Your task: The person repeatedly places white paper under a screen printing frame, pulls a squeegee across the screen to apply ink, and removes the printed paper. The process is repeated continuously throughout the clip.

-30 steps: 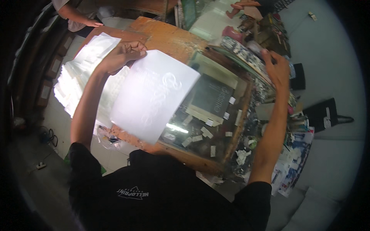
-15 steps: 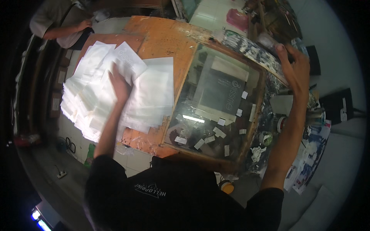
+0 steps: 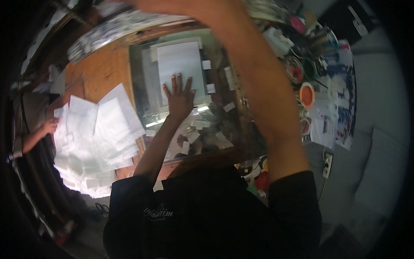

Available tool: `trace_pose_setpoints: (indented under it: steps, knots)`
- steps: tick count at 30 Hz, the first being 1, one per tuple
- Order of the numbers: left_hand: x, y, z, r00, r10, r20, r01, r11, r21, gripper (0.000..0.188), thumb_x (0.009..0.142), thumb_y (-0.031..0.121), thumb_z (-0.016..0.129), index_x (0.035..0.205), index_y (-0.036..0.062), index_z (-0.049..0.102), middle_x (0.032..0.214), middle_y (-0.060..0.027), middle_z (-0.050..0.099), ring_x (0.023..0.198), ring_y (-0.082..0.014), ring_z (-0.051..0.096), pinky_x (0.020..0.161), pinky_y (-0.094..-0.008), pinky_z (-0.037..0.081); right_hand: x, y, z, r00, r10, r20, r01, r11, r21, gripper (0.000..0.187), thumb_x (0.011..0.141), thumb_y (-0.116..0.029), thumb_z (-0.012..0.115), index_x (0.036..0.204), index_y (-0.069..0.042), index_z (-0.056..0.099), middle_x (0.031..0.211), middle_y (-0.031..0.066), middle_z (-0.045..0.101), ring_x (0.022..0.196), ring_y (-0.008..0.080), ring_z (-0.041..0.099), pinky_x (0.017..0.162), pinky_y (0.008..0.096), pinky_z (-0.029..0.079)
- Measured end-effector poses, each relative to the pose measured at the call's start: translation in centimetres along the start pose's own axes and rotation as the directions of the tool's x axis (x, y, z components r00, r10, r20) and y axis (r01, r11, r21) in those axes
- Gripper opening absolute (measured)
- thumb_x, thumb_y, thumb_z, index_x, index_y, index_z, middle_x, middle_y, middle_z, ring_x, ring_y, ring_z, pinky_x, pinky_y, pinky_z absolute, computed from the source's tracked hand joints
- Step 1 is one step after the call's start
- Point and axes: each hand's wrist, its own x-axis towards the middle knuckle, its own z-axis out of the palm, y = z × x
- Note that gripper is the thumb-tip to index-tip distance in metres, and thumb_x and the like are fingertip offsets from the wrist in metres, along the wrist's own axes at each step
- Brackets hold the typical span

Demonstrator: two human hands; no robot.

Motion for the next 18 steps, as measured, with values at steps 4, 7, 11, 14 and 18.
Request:
trace_pose_setpoints:
  steps: [4, 7, 11, 14, 18]
  knots:
    - [-0.1, 1.9, 0.7, 0.999, -0.032, -0.027, 0.028, 0.989, -0.143, 0.058, 0.101, 0.032, 0.055, 0.152, 0.0060, 0.044, 0.164, -0.0261, 0.026, 0.156, -0.0431, 0.013, 0.118, -0.0733, 0.003, 0.2, 1.1, -2.0, 0.998, -0.043, 0.044, 0.044, 0.998, -0.038, 0.067, 0.104, -0.057, 0.051, 0.058, -0.008, 0.052, 0.049, -0.0064, 0.035, 0.044, 0.0079, 0.033, 0.040, 0.0258, 0.032]
    - [-1.4, 2.1, 0.6, 0.991, -0.117, -0.065, 0.121, 0.991, 0.050, 0.060, 0.100, 0.031, 0.055, 0.151, 0.0016, 0.043, 0.163, -0.0277, 0.026, 0.157, -0.0440, 0.011, 0.117, -0.0746, 0.000, -0.9, 1.4, -2.7, 0.995, -0.100, -0.030, 0.102, 0.989, 0.111, 0.063, 0.104, -0.054, 0.054, 0.061, -0.007, 0.054, 0.050, -0.0056, 0.035, 0.044, 0.0083, 0.030, 0.039, 0.0273, 0.033]
    - [-3.5, 3.4, -0.1, 0.988, -0.155, 0.006, 0.154, 0.985, 0.080, 0.058, 0.102, 0.032, 0.053, 0.150, 0.0020, 0.044, 0.164, -0.0271, 0.026, 0.157, -0.0436, 0.009, 0.114, -0.0775, -0.002, -2.4, 1.4, -1.9, 0.980, -0.122, -0.154, 0.146, 0.977, 0.155, 0.058, 0.104, -0.049, 0.057, 0.064, -0.006, 0.056, 0.052, -0.0045, 0.037, 0.044, 0.0080, 0.028, 0.039, 0.0269, 0.032]
    - [-4.7, 3.5, 0.4, 0.989, -0.146, -0.007, 0.146, 0.987, 0.061, 0.057, 0.102, 0.034, 0.053, 0.150, 0.0027, 0.045, 0.164, -0.0261, 0.025, 0.157, -0.0432, 0.008, 0.113, -0.0784, -0.003, -2.1, 1.3, -3.6, 0.994, -0.099, 0.054, 0.081, 0.962, 0.260, 0.058, 0.104, -0.048, 0.057, 0.065, -0.005, 0.056, 0.052, -0.0048, 0.036, 0.044, 0.0077, 0.027, 0.039, 0.0251, 0.031]
    - [-4.6, 3.6, 0.3, 0.993, -0.118, -0.009, 0.119, 0.992, 0.043, 0.056, 0.102, 0.035, 0.054, 0.149, 0.0044, 0.046, 0.164, -0.0252, 0.026, 0.157, -0.0428, 0.009, 0.114, -0.0779, -0.003, 0.9, -1.8, -1.2, 0.949, 0.288, 0.131, -0.255, 0.941, -0.222, 0.058, 0.105, -0.047, 0.056, 0.063, -0.006, 0.054, 0.052, -0.0059, 0.033, 0.043, 0.0082, 0.025, 0.038, 0.0240, 0.028]
